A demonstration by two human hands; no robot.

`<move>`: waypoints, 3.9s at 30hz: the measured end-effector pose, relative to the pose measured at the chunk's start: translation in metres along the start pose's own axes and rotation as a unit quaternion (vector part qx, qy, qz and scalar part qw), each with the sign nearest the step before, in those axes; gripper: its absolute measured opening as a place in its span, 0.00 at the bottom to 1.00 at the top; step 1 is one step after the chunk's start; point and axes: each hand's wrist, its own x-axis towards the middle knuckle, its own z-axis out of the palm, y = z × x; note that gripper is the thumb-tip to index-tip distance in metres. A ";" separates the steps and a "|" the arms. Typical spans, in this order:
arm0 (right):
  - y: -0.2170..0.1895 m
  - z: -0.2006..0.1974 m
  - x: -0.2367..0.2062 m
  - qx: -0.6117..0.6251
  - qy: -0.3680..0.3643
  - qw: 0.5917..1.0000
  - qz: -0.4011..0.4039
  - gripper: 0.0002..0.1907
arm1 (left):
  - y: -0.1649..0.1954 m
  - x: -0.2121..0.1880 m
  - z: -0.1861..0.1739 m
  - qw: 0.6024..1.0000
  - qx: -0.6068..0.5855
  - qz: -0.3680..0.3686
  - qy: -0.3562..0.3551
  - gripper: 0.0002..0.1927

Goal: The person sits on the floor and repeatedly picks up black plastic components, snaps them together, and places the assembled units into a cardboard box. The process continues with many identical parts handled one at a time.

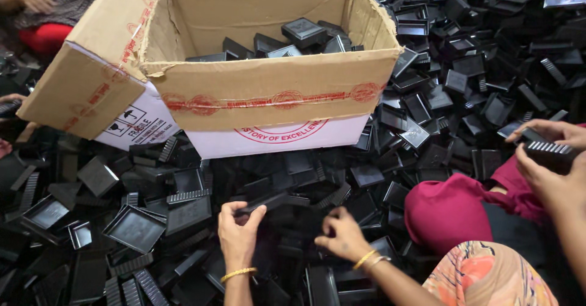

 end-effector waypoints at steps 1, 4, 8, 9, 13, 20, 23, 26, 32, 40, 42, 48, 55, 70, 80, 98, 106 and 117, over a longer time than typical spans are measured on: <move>0.004 -0.009 -0.001 0.020 0.027 0.999 -0.006 0.21 | -0.002 -0.001 0.002 1.000 -0.026 -0.001 -0.004 0.24; 0.016 -0.040 -0.001 0.024 0.074 0.997 0.005 0.22 | -0.007 -0.003 0.006 0.995 -0.096 -0.027 0.004 0.22; 0.025 -0.073 -0.015 0.185 0.055 0.976 0.105 0.37 | -0.002 -0.009 0.003 0.971 -0.233 0.019 -0.049 0.17; 0.025 -0.076 -0.019 0.270 0.028 0.957 0.105 0.41 | 0.002 -0.014 0.003 0.959 -0.255 0.031 -0.122 0.17; 0.023 -0.071 -0.033 0.556 -0.083 0.823 0.080 0.50 | 0.023 -0.045 0.007 0.919 -0.171 0.178 -0.308 0.21; 0.022 -0.070 -0.033 0.638 -0.104 0.763 0.006 0.52 | 0.049 -0.068 0.019 0.899 -0.116 0.308 -0.289 0.27; 0.017 -0.072 -0.033 0.609 -0.076 0.789 -0.016 0.52 | 0.051 -0.068 0.021 0.913 -0.112 0.290 -0.265 0.28; 0.011 -0.071 -0.034 0.613 -0.047 0.788 -0.034 0.55 | 0.050 -0.065 0.021 0.903 -0.094 0.298 -0.293 0.28; 0.003 -0.071 -0.033 0.622 -0.015 0.783 -0.020 0.56 | 0.044 -0.062 0.022 0.890 -0.127 0.380 -0.217 0.27; 0.008 -0.072 -0.032 0.626 0.000 0.777 0.059 0.47 | 0.053 -0.066 0.020 0.868 -0.129 0.349 -0.329 0.36; 0.009 -0.068 -0.029 0.659 0.004 0.744 0.112 0.41 | 0.058 -0.076 0.029 0.873 -0.118 0.399 -0.254 0.36; 0.024 -0.070 -0.024 0.475 -0.002 0.880 -0.001 0.25 | 0.054 -0.079 0.031 0.926 -0.122 0.281 -0.222 0.21; -0.051 -0.125 -0.023 0.129 0.166 0.957 -0.199 0.19 | 0.054 -0.065 0.026 0.891 -0.260 0.290 -0.234 0.21; -0.050 -0.062 0.025 -0.206 -0.041 0.948 -0.240 0.21 | -0.031 -0.078 0.078 0.815 0.317 0.223 -0.430 0.12; 0.016 0.013 -0.008 -0.319 -0.034 0.875 -0.364 0.26 | -0.068 -0.146 0.125 0.630 0.532 0.315 -0.470 0.37; 0.022 -0.055 -0.011 0.725 0.005 0.668 0.170 0.25 | -0.010 -0.070 0.073 0.908 0.367 0.018 -0.201 0.32; 0.009 -0.046 -0.024 0.753 -0.051 0.651 0.082 0.29 | 0.033 -0.088 0.045 0.913 -0.354 0.026 -0.200 0.36; 0.022 -0.042 -0.023 0.688 -0.115 0.716 -0.007 0.45 | 0.046 -0.091 0.038 0.922 -0.117 0.256 -0.265 0.42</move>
